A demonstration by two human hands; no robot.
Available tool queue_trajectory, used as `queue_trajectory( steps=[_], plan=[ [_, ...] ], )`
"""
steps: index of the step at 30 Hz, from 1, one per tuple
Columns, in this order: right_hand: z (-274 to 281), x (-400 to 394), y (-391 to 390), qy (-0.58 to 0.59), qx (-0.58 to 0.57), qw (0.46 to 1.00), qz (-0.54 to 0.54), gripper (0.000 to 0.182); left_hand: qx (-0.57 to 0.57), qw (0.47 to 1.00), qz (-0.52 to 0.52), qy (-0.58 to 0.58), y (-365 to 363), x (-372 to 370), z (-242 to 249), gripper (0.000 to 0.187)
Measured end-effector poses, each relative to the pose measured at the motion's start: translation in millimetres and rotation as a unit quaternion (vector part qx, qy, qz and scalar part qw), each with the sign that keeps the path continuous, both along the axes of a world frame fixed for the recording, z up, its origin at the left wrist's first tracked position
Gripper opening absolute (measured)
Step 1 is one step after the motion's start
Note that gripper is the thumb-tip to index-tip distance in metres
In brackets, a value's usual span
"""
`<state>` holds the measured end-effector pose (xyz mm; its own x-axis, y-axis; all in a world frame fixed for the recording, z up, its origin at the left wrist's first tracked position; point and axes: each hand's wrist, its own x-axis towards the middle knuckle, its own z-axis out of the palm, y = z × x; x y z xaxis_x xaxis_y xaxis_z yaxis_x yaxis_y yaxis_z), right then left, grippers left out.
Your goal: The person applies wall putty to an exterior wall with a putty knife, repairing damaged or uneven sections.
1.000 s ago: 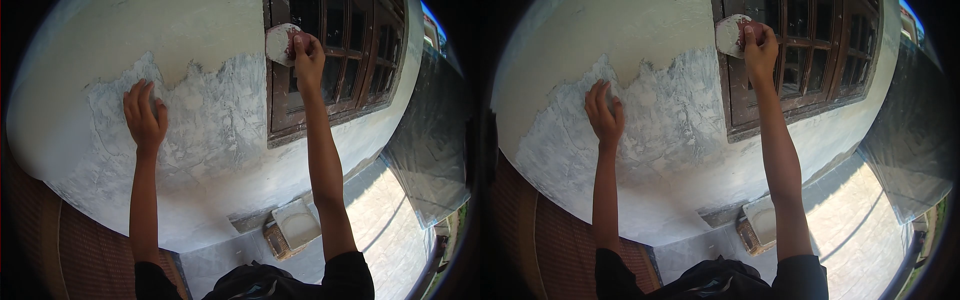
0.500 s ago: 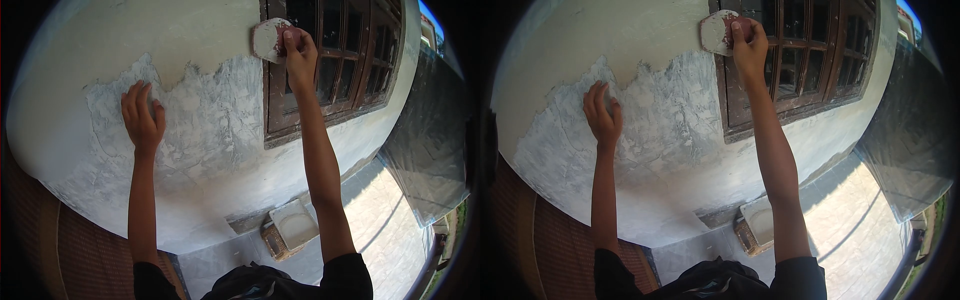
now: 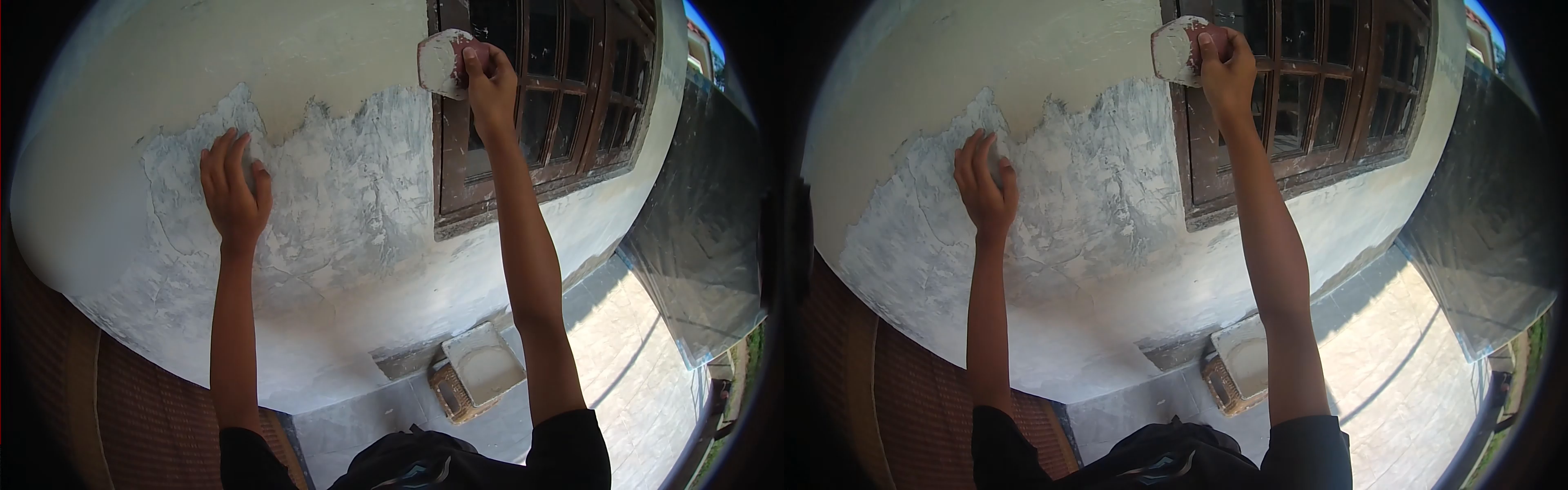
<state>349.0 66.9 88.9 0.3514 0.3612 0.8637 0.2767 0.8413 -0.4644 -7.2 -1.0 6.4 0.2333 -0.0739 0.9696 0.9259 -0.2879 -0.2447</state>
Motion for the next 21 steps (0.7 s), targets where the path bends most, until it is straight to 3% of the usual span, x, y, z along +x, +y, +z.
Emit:
queue_trajectory(
  steps=[2,5,9,12,15,19,21],
  plan=[
    [0,14,-5,0.078,0.012,0.995,0.056,0.033,0.001,1.000,0.001,-0.003,0,-2,0,0.040],
    [3,-1,-20,0.095,0.059,0.984,0.138,0.033,0.001,1.000,-0.002,-0.006,0,-1,-1,0.040],
    [-3,-8,-9,0.001,0.009,1.000,0.012,0.028,-0.003,1.000,-0.003,-0.004,1,0,-1,0.040],
    [-2,9,-11,0.098,0.004,0.993,0.069,0.028,-0.002,1.000,-0.004,-0.005,-1,-1,0,0.040],
    [-1,-9,-21,0.080,0.021,0.988,0.128,0.029,0.001,1.000,-0.007,-0.007,0,0,0,0.040],
    [1,-12,-2,0.002,0.014,0.998,0.059,0.029,-0.004,1.000,-0.010,-0.004,1,-2,0,0.041],
    [4,5,-2,0.030,0.000,0.999,0.043,0.029,-0.005,1.000,-0.011,-0.005,0,-4,-2,0.041]
  ],
)
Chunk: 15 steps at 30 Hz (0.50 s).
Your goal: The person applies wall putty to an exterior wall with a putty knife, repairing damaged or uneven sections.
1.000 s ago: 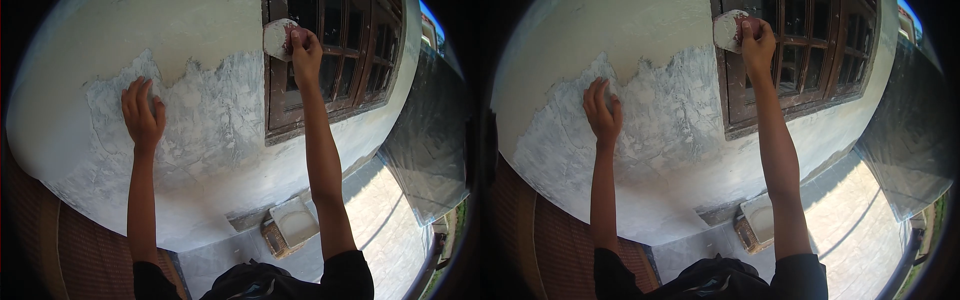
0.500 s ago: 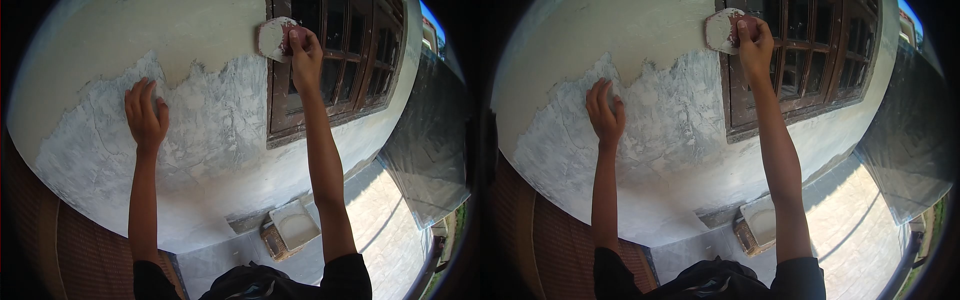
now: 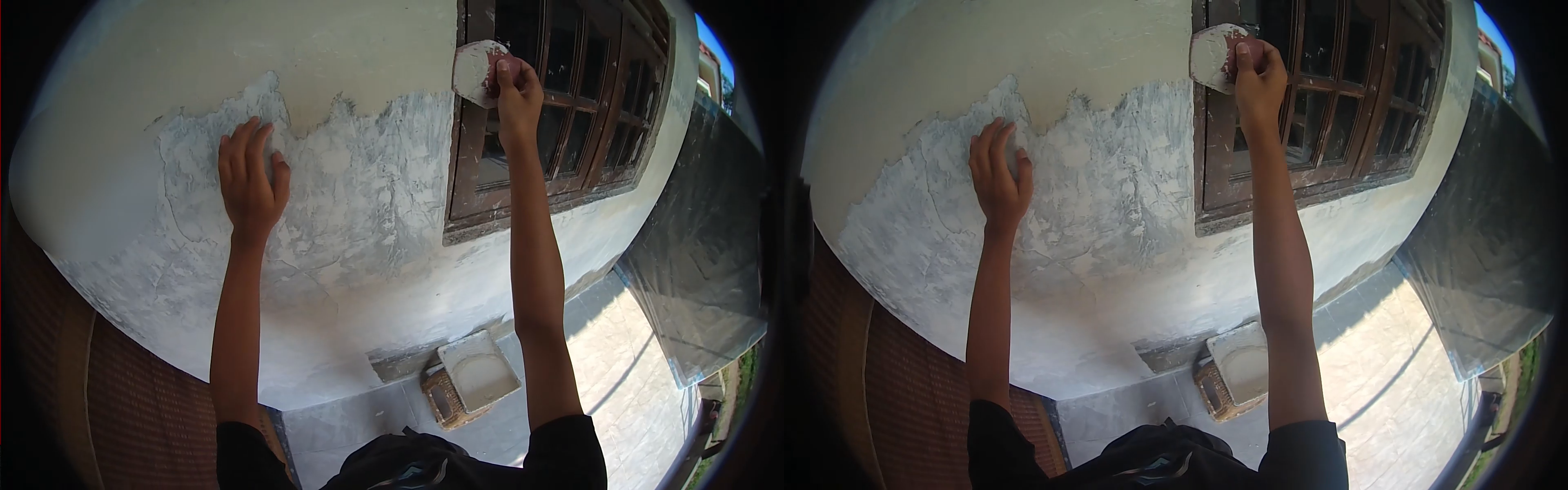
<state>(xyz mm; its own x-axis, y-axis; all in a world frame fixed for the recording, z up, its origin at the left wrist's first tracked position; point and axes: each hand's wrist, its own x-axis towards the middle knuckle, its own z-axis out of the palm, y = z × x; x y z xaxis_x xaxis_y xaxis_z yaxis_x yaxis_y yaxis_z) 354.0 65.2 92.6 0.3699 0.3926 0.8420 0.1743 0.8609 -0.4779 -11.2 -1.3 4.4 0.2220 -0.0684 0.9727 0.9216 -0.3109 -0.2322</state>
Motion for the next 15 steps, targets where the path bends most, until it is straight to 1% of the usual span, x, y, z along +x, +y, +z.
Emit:
queue_trajectory(
  steps=[2,3,4,6,7,8,10,12,14,15],
  plan=[
    [2,9,-2,0.071,0.016,0.995,0.065,0.033,-0.003,1.000,-0.003,-0.002,0,2,0,0.042],
    [3,8,1,0.067,0.019,0.994,0.085,0.032,-0.001,1.000,-0.003,-0.004,1,2,0,0.042],
    [6,0,-3,0.067,0.020,0.994,0.083,0.032,0.003,1.000,0.002,-0.003,1,1,0,0.042],
    [6,-17,-6,0.003,0.038,0.994,0.105,0.032,0.004,1.000,0.002,0.001,2,2,0,0.042],
    [8,-14,6,-0.014,0.035,0.997,0.073,0.030,0.004,1.000,0.003,0.002,2,2,1,0.042],
    [8,-10,7,-0.012,0.033,0.997,0.071,0.030,0.004,1.000,0.004,0.002,1,1,1,0.041],
    [11,5,6,0.040,-0.008,0.996,0.081,0.032,0.003,1.000,0.003,0.002,0,1,-1,0.041],
    [15,10,5,0.058,0.014,0.994,0.094,0.030,0.007,1.000,0.003,0.000,0,1,1,0.041],
    [17,8,3,0.076,0.044,0.982,0.166,0.029,0.006,1.000,0.000,0.000,0,3,1,0.041],
    [15,1,2,0.021,0.057,0.986,0.153,0.029,0.005,1.000,-0.003,0.002,1,3,1,0.041]
  ],
)
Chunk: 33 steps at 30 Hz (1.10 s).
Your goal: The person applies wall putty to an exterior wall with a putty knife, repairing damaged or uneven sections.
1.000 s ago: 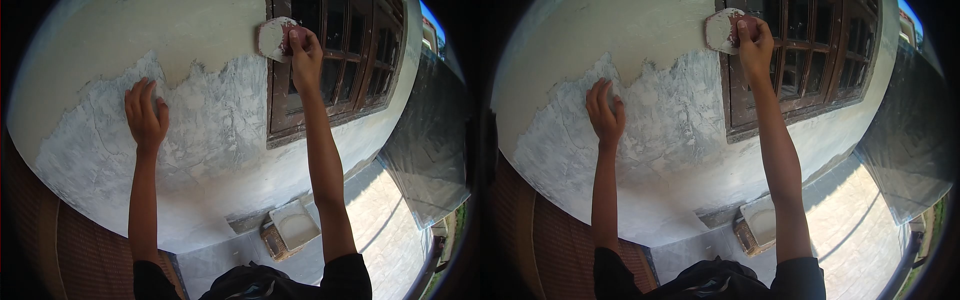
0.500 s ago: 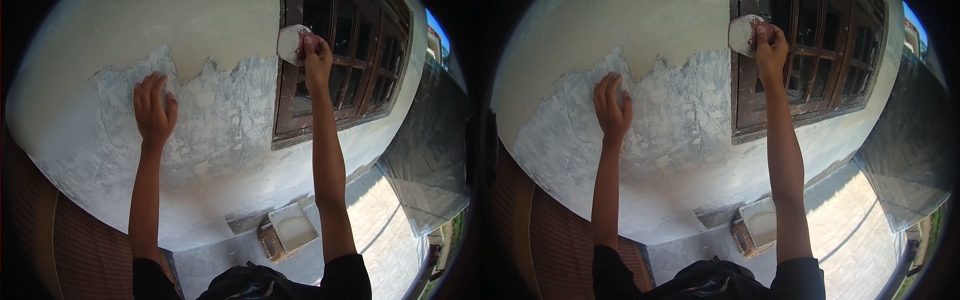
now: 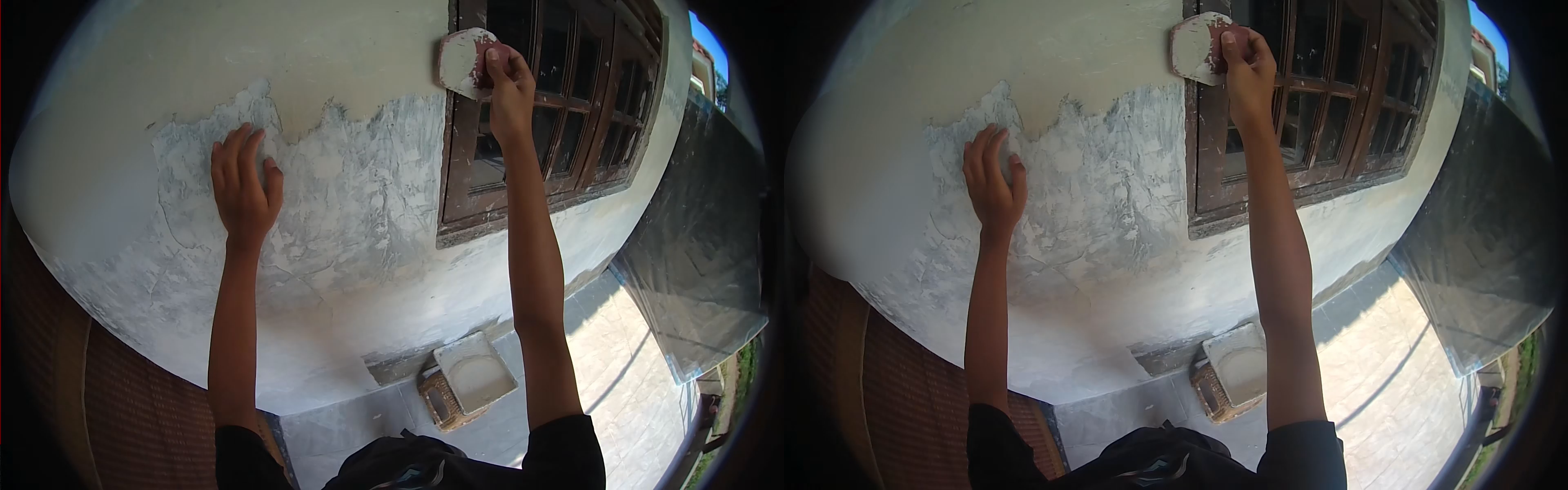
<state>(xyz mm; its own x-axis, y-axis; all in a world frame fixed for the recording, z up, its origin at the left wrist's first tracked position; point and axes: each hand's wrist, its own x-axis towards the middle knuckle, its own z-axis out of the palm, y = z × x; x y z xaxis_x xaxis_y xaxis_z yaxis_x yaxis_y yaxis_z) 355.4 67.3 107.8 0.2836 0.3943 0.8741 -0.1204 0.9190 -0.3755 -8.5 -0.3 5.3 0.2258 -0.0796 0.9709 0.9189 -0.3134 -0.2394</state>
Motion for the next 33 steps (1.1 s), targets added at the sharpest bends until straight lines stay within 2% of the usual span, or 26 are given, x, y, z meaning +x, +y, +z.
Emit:
queue_trajectory(
  steps=[1,3,6,9,10,11,12,14,16,17,19,20,24,28,29,33],
  plan=[
    [-3,-2,6,-0.042,-0.006,0.999,-0.019,0.031,-0.001,1.000,0.002,0.000,0,-1,0,0.041],
    [-6,0,10,-0.048,-0.035,0.994,-0.091,0.031,-0.002,1.000,0.003,0.001,0,-1,0,0.041],
    [-9,11,-2,0.012,-0.057,0.996,-0.071,0.030,0.001,1.000,0.002,0.000,0,-3,-1,0.041],
    [-11,-1,-7,-0.020,0.003,0.998,-0.057,0.031,-0.005,1.000,0.002,-0.001,0,0,-1,0.041],
    [-12,-7,-8,-0.052,-0.004,0.996,-0.075,0.032,-0.002,1.000,0.007,-0.001,0,-1,-1,0.041],
    [-13,-10,-12,-0.086,-0.023,0.985,-0.148,0.032,0.000,1.000,0.011,0.000,0,-1,-1,0.041],
    [-14,-5,-8,-0.065,-0.030,0.985,-0.154,0.032,-0.002,1.000,0.010,0.002,0,-1,-1,0.041],
    [-15,5,-4,-0.047,-0.036,0.986,-0.158,0.032,-0.005,1.000,0.003,0.002,0,-3,-1,0.041],
    [-14,6,-13,0.012,-0.043,0.994,-0.100,0.032,-0.005,1.000,0.007,-0.001,-1,-3,-1,0.040],
    [-14,3,-11,0.011,-0.043,0.994,-0.100,0.032,-0.007,1.000,0.007,-0.002,-1,-1,-1,0.040],
    [-19,-10,-7,-0.063,-0.010,0.990,-0.126,0.031,-0.005,1.000,0.007,0.000,1,-2,0,0.040],
    [-22,-13,-8,-0.086,-0.038,0.979,-0.180,0.031,-0.004,1.000,0.008,0.001,1,-3,-1,0.040],
    [-20,8,-9,0.008,-0.041,0.991,-0.127,0.029,0.000,1.000,0.007,0.002,1,-3,0,0.040],
    [-18,-13,-19,-0.047,0.012,0.992,-0.113,0.029,0.006,1.000,0.009,0.001,1,-1,0,0.041],
    [-20,-18,-18,-0.081,-0.003,0.984,-0.158,0.030,0.004,1.000,0.010,-0.001,1,-1,-1,0.041],
    [-19,0,-13,-0.041,-0.037,0.983,-0.177,0.030,0.001,1.000,0.006,0.000,0,-2,-1,0.042]
  ],
)
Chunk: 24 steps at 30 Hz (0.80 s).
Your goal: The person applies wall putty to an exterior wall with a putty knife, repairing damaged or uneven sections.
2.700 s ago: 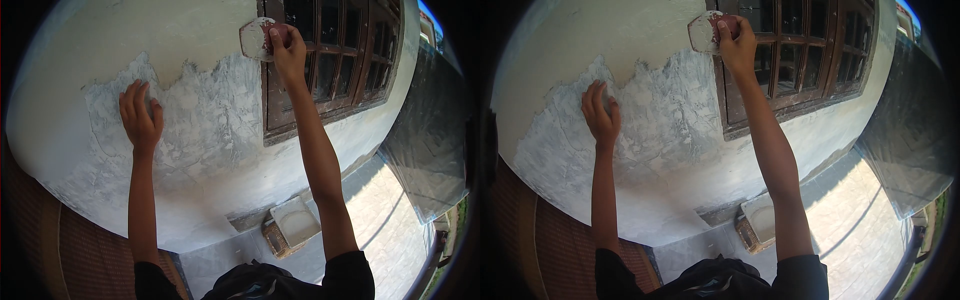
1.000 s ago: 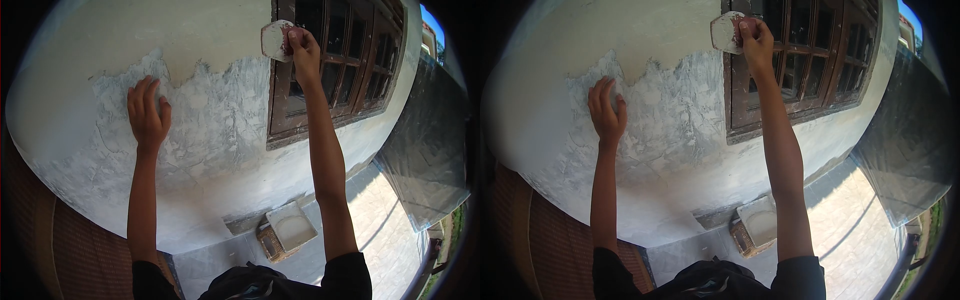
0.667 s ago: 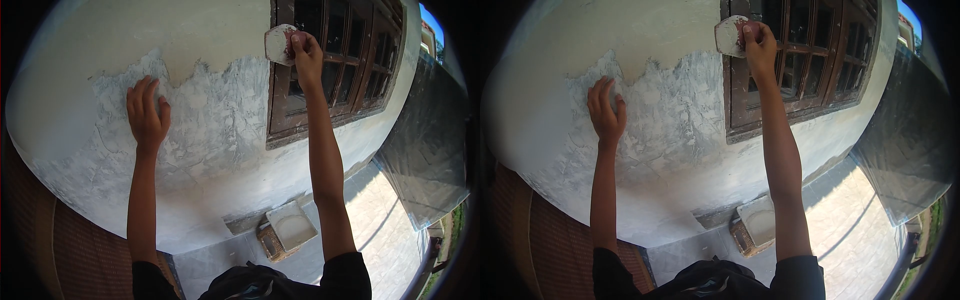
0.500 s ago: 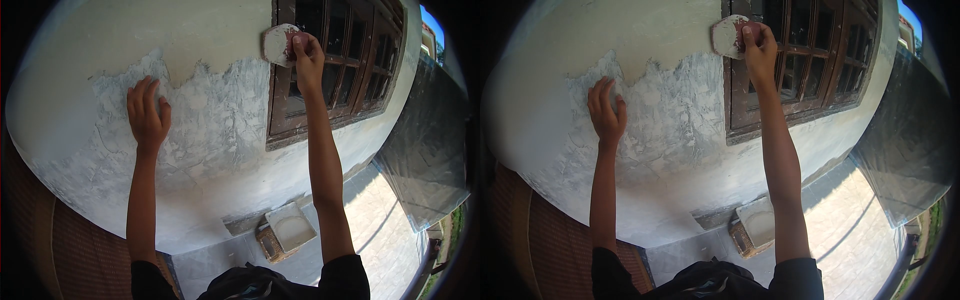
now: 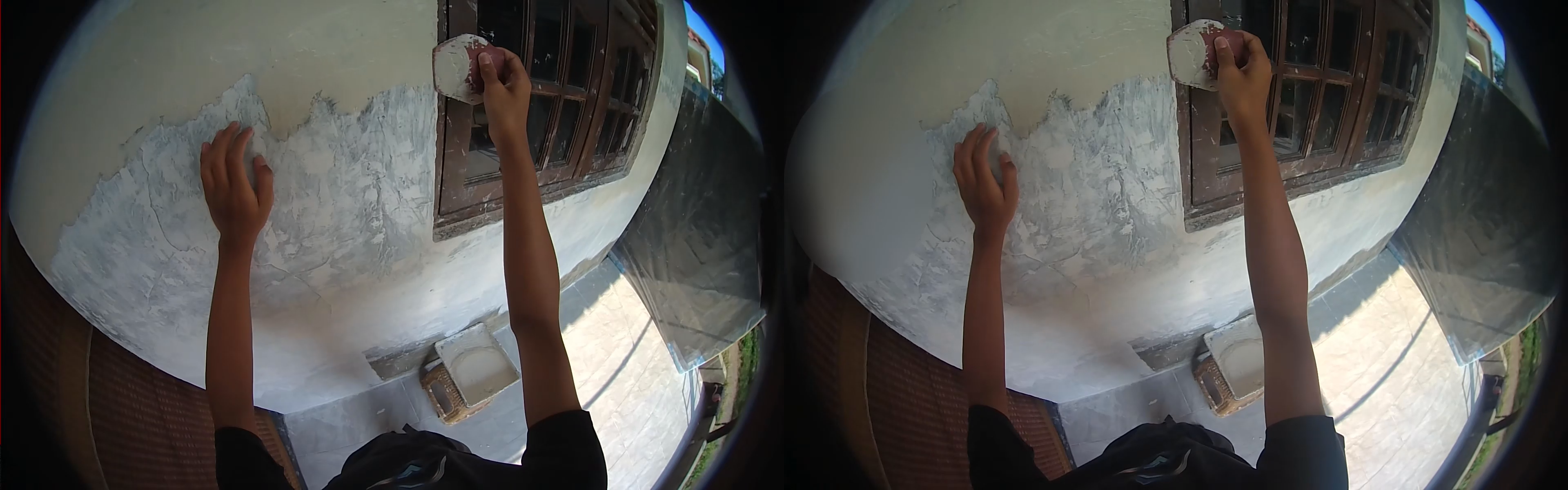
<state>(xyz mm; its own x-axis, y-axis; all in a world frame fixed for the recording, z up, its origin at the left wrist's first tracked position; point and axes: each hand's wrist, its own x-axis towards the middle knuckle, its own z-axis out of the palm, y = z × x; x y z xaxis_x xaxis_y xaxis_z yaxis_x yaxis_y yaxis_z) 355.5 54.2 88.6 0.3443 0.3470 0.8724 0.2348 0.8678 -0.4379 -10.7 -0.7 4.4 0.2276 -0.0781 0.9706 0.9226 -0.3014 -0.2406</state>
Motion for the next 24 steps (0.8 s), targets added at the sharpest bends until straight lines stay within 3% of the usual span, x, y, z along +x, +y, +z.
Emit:
queue_trajectory(
  steps=[2,4,6,9,11,15,19,21,24],
  plan=[
    [4,0,-5,0.034,-0.009,0.999,0.002,0.030,-0.003,1.000,-0.002,-0.002,0,1,0,0.042],
    [1,-15,-14,0.018,0.009,0.996,0.085,0.029,0.003,1.000,0.006,-0.004,-1,3,0,0.040],
    [-3,-19,7,-0.053,0.024,0.998,-0.009,0.029,0.006,1.000,0.013,-0.003,-1,4,1,0.039],
    [-1,0,14,-0.022,-0.001,1.000,-0.012,0.029,0.004,1.000,0.022,-0.003,-1,2,1,0.039],
    [4,5,0,0.062,0.004,0.998,0.026,0.030,-0.002,1.000,0.000,-0.005,1,1,0,0.041],
    [2,-23,-2,-0.013,0.046,0.996,0.074,0.030,0.003,1.000,0.001,-0.004,1,3,0,0.041],
    [0,-8,12,-0.038,-0.008,0.999,-0.007,0.032,0.000,1.000,0.004,0.000,0,2,0,0.041],
    [5,3,4,0.048,0.013,0.997,0.053,0.034,0.004,1.000,0.004,-0.003,0,2,0,0.041],
    [6,-10,-4,0.046,0.033,0.994,0.093,0.035,0.003,1.000,0.006,-0.005,1,3,1,0.041]
  ],
)
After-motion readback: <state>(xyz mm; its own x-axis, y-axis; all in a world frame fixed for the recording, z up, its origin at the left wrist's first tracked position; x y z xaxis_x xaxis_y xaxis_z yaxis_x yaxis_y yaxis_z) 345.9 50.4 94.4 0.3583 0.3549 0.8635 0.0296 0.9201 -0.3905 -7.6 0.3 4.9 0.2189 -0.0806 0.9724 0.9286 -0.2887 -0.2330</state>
